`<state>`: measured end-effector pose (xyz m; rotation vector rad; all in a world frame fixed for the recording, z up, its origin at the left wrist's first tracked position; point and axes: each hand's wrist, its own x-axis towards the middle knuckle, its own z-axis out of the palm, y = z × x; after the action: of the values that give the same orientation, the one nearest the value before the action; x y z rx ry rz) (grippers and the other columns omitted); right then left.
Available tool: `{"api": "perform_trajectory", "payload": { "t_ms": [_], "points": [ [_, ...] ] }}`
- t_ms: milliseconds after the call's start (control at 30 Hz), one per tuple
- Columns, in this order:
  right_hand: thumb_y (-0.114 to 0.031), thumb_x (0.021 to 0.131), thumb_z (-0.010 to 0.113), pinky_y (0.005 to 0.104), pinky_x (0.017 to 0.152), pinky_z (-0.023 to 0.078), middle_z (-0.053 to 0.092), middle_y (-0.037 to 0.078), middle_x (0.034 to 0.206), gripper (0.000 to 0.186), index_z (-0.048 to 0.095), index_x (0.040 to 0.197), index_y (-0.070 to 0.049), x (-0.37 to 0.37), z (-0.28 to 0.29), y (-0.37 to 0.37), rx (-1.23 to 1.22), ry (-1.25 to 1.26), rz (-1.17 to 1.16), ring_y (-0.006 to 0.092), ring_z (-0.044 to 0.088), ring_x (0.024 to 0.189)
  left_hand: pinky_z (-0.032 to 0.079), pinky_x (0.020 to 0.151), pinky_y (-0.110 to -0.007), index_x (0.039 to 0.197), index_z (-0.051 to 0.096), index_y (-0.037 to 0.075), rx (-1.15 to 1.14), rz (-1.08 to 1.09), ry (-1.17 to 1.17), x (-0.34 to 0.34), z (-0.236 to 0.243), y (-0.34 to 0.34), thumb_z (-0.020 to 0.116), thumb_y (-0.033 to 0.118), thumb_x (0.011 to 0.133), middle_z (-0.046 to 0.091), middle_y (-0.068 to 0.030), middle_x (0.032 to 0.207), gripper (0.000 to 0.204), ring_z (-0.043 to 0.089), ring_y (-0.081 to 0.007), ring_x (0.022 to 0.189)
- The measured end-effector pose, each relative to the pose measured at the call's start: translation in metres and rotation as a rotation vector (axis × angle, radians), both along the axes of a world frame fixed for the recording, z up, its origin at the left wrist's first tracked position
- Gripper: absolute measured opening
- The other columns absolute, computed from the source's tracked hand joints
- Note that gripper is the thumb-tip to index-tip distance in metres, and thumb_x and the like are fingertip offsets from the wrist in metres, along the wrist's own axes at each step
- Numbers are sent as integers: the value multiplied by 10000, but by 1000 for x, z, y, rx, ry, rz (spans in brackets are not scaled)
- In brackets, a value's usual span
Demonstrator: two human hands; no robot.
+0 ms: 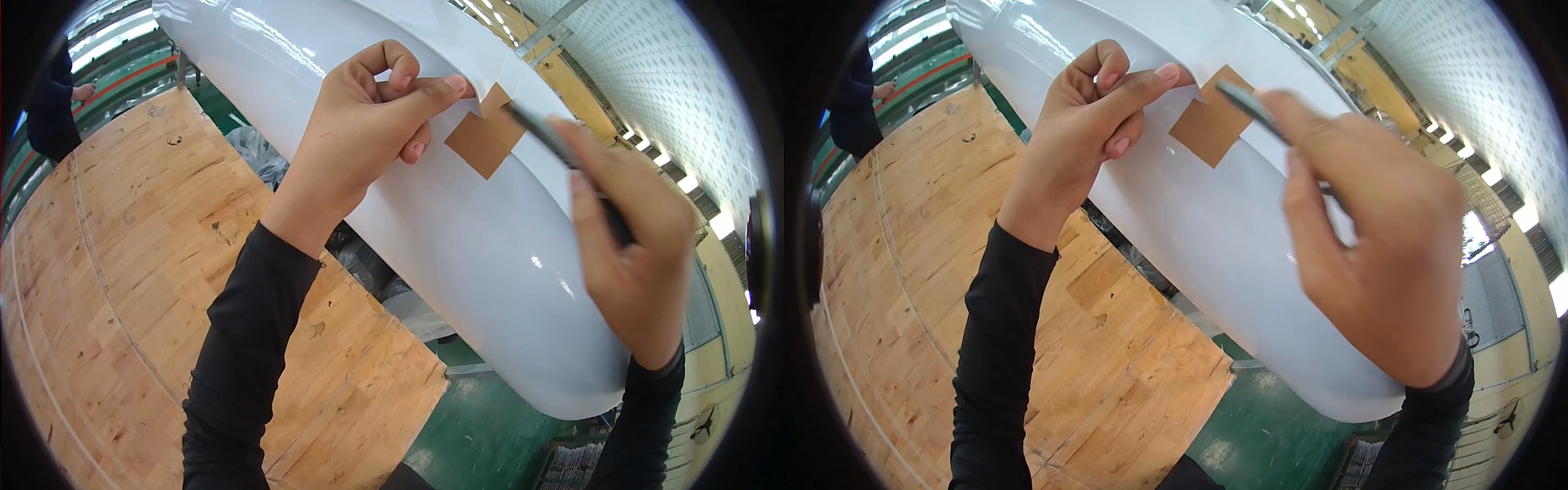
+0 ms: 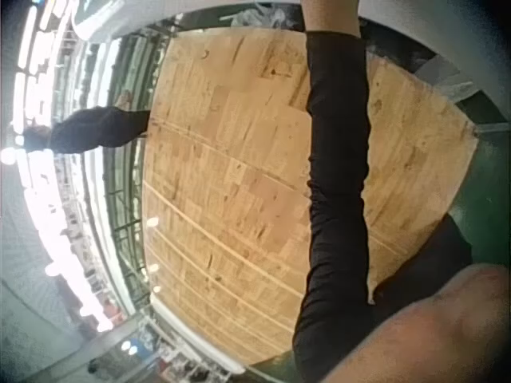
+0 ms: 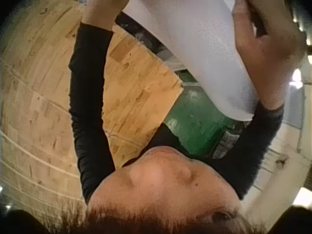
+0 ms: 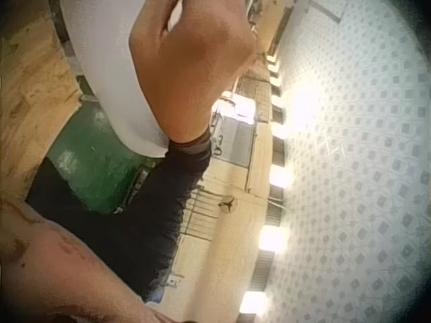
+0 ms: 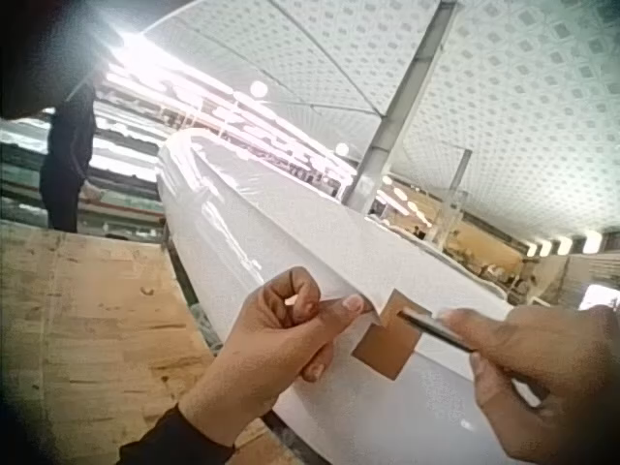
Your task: The recorder unwraps, prepares, and moves large rolls of fabric or plastic material in a manufacturing environment.
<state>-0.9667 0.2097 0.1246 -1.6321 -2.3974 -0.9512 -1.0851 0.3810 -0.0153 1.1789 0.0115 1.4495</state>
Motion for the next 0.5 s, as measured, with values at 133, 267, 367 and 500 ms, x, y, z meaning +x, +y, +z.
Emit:
{"api": "perform_trajectory", "payload": {
  "t_ms": [133,267,367,500],
  "points": [
    [6,959,527,324,913,529,684,198,1211,372,612,1321,3,15,21,-22,75,59,116,243,691,1049,372,455,-148,822,487,157,27,143,178,6,8,-6,737,209,913,619,11,646,271,496,-23,458],
    [-17,971,528,311,926,521,680,187,1225,366,604,1328,5,38,8,-18,73,97,118,232,689,1057,418,482,-174,842,502,119,219,414,371,1,23,-15,722,222,925,622,6,653,257,517,-48,468],
    [-31,976,533,304,931,516,686,164,1228,364,604,1332,-6,38,7,-13,-8,50,23,226,692,1063,507,623,-297,951,582,70,262,408,305,4,29,-5,707,85,859,697,-68,988,155,648,-187,715],
    [2,936,597,262,691,491,732,124,1037,375,640,1306,-37,30,8,2,26,-57,123,134,606,696,336,395,-174,841,408,141,172,30,-115,24,25,16,707,103,928,623,-17,643,314,455,-16,453]
  ]
}}
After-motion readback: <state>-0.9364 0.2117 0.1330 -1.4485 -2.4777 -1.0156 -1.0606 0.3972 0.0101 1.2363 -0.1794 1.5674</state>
